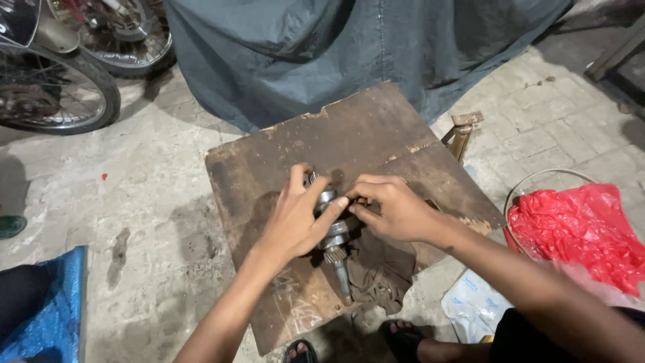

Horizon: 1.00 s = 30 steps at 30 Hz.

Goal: The person sits on the floor and uses a small metal file to smooth the surfaces of a crankshaft placed on a wooden stool. They rotate the crankshaft by hand to access different areas and continue filing throughout the clip.

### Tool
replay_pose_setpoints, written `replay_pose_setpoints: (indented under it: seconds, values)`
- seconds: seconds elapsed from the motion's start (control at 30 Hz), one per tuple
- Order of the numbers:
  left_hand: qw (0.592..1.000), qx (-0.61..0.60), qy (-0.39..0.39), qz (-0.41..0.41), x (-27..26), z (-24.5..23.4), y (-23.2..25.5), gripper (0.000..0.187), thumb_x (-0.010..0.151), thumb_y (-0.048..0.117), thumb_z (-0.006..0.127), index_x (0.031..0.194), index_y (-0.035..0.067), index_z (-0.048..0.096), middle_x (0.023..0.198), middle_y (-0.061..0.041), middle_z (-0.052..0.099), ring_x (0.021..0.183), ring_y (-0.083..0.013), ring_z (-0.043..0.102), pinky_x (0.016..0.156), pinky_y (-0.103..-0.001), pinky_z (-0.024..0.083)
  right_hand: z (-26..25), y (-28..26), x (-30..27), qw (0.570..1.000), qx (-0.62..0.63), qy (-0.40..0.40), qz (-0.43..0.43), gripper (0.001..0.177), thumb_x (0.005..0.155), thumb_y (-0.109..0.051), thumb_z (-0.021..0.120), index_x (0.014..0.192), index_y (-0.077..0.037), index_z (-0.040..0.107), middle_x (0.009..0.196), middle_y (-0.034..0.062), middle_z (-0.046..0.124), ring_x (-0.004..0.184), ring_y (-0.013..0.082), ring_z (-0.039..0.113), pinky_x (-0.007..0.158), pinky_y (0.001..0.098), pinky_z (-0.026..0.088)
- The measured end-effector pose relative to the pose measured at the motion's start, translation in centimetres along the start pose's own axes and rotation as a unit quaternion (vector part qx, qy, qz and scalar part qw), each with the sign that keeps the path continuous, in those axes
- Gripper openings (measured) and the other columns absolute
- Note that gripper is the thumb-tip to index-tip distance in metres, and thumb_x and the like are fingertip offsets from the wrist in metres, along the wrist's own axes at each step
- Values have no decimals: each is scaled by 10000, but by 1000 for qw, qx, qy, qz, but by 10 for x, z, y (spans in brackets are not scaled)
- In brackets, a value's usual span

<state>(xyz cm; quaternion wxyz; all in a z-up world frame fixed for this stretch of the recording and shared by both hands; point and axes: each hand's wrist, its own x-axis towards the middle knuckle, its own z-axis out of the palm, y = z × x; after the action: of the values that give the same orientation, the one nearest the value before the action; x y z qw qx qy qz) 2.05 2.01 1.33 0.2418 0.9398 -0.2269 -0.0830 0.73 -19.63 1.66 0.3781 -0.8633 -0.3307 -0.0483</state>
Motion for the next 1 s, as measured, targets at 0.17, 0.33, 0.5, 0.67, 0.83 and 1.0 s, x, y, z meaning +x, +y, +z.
replay_pose_setpoints:
  seconds: [0.17,0.33,0.5,0.67,0.83,1.0]
  values:
    - [973,-205,89,-59,14,18,-11,683,904,502,641,1456,144,456,1502,-216,320,1275,-612,462,1045,-703,430,22,19,-14,992,41,81,84,163,866,1,713,1019,-27,759,883,164,762,819,328,741,722,424,591]
    - [952,-230,199,-30,17,45,-23,335,845,374,729,1117,178,749,1165,-127,696,1112,-441,653,922,-542,537,40,16,-27,982,50,145,107,126,870,-2,701,978,-15,766,834,154,752,786,309,726,709,420,580]
    - [937,-251,240,-28,14,52,-26,316,811,379,767,1080,212,775,1129,-82,731,1091,-375,685,909,-489,559,52,5,-39,979,19,185,84,148,887,17,689,978,-51,785,813,106,749,748,288,720,685,375,579]
    - [946,-236,211,-65,4,36,-4,378,860,407,693,1129,150,765,1218,-145,707,1126,-450,652,936,-539,540,59,29,-59,978,-4,180,101,136,811,31,719,923,-27,771,679,126,687,587,279,647,571,391,542]
    - [949,-220,219,-53,3,37,-2,357,906,382,656,1138,139,777,1152,-171,722,1079,-470,663,887,-545,553,58,23,-69,975,-77,199,58,162,791,-23,757,952,-38,768,751,149,671,678,350,679,606,440,562]
    - [935,-200,292,19,3,45,-9,317,903,262,648,1088,20,736,1012,-101,737,840,-261,706,748,-347,563,95,49,-82,976,-134,169,19,120,832,-176,775,926,-107,801,848,3,689,819,143,642,1079,432,469]
